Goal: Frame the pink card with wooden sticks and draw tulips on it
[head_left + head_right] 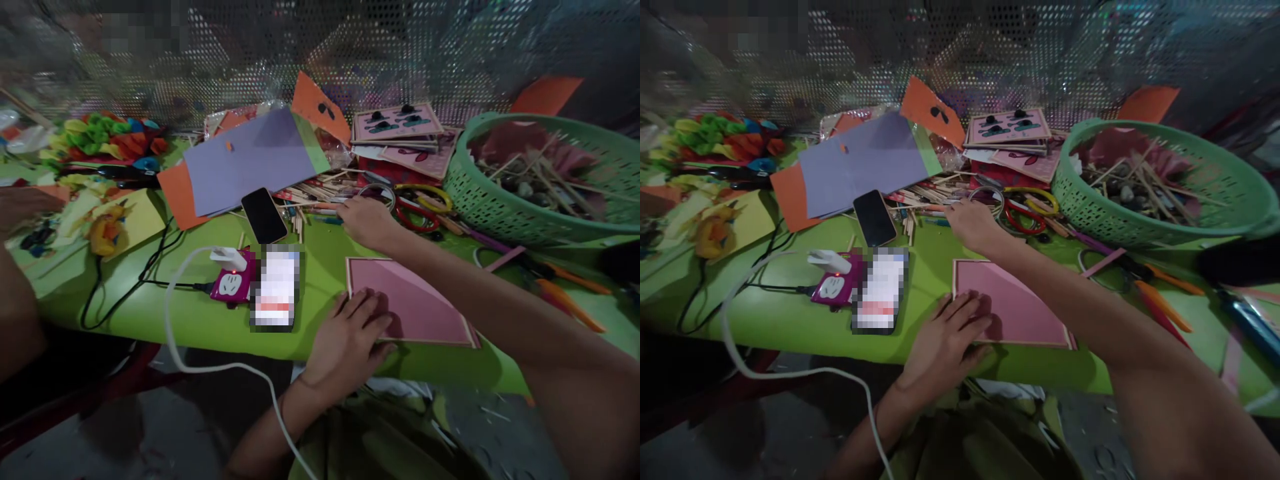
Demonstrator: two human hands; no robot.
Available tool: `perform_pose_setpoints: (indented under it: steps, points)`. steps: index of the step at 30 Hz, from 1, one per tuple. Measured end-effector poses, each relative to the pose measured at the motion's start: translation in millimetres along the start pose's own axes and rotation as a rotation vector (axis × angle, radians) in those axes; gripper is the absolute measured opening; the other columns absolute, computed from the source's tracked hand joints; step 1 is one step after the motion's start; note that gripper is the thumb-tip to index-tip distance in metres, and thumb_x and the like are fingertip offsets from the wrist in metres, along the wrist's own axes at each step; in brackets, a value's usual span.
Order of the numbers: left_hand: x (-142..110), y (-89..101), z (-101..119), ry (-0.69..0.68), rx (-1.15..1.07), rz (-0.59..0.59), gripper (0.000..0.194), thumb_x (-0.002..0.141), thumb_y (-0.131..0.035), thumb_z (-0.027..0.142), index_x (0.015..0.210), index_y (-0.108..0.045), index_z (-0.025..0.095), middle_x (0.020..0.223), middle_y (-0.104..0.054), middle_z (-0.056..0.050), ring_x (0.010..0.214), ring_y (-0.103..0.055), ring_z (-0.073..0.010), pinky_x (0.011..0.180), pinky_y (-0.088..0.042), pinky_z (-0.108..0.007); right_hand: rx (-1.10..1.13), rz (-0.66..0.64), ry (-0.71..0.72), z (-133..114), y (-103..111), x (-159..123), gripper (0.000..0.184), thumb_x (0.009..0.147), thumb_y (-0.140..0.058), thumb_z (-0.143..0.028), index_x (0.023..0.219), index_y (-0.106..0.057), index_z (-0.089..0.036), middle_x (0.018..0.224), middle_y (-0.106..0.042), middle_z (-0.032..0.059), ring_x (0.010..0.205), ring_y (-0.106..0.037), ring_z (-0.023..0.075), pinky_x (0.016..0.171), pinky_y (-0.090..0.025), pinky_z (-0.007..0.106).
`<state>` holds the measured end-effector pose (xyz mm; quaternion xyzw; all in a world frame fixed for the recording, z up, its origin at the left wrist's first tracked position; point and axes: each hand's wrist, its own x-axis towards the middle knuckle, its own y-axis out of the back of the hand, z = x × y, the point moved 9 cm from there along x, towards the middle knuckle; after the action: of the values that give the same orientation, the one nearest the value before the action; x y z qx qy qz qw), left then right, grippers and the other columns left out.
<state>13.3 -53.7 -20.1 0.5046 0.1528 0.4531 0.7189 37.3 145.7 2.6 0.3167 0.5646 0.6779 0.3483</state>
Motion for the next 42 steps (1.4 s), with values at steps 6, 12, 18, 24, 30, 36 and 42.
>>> perform_pose_setpoints:
  steps: [6,12,18,24,30,36,42]
  points:
    - [1.5,-2.9,0.9,-0.027,-0.022,0.006,0.037,0.1,-0.065,0.049,0.13,-0.07,0.029,0.15,-0.066,-0.004,0.148,-0.052,-0.0218,0.126,-0.04,-0.044,-0.016,0.074,0.061,-10.6,9.8,-3.9,0.036,0.1,-0.042,-0.005,0.123,-0.07,-0.009,0.113,-0.078,0.0209,0.108,-0.069,0.0297,0.084,-0.047,0.037]
    - [-12.7,52.8,-14.4,0.109,-0.2,0.408,0.033,0.107,-0.053,0.029,0.137,-0.066,0.024,0.136,-0.074,-0.007,0.133,-0.064,-0.0181,0.115,-0.051,-0.037,0.312,0.322,0.116,-1.4,50.7,-65.5,0.019,0.098,-0.055,-0.016,0.107,-0.072,-0.018,0.107,-0.078,0.0147,0.103,-0.069,0.0295,0.09,-0.049,0.04]
    - [-4.7,69.1,-20.3,0.197,-0.034,0.473,0.048,0.107,-0.055,0.034,0.152,-0.053,0.02,0.149,-0.065,-0.015,0.141,-0.058,-0.0251,0.115,-0.048,-0.042,0.833,0.242,0.1,8.4,68.1,-153.1,0.015,0.098,-0.061,-0.028,0.103,-0.075,-0.023,0.096,-0.077,0.008,0.088,-0.072,0.0236,0.077,-0.055,0.035]
    - [14.1,37.3,-12.7,0.189,-0.157,0.176,0.026,0.107,-0.053,0.024,0.127,-0.07,0.026,0.112,-0.081,-0.003,0.102,-0.073,-0.0202,0.094,-0.049,-0.039,1.312,0.294,-0.296,30.8,40.4,-196.6,0.016,0.081,-0.084,-0.039,0.088,-0.078,-0.025,0.082,-0.075,0.0031,0.073,-0.067,0.0193,0.064,-0.052,0.03]
    - [15.7,27.9,12.0,0.057,-0.051,0.118,0.029,0.11,-0.049,0.041,0.107,-0.07,0.02,0.097,-0.077,-0.005,0.095,-0.069,-0.0224,0.085,-0.046,-0.037,1.78,0.42,-0.498,26.4,11.4,-205.8,0.046,0.064,-0.094,-0.063,0.072,-0.073,-0.023,0.07,-0.064,0.0008,0.056,-0.055,0.0142,0.05,-0.046,0.029]
    - [17.0,20.5,24.5,-0.01,0.07,0.135,0.04,0.113,-0.035,0.041,0.097,-0.065,0.02,0.082,-0.068,-0.005,0.085,-0.063,-0.023,0.078,-0.04,-0.036,1.785,0.409,-0.535,12.1,3.9,-208.1,0.044,0.073,-0.085,-0.064,0.07,-0.069,-0.023,0.069,-0.067,0.0018,0.051,-0.052,0.0134,0.044,-0.044,0.028]
    - [17.7,21.7,31.4,-0.057,0.09,0.231,0.042,0.113,-0.035,0.041,0.089,-0.063,0.02,0.076,-0.066,-0.005,0.079,-0.061,-0.0221,0.075,-0.035,-0.036,1.772,0.542,-0.703,16.9,-9.0,-219.0,0.033,0.077,-0.081,-0.051,0.071,-0.063,-0.024,0.067,-0.066,-0.0008,0.049,-0.05,0.0111,0.043,-0.04,0.024]
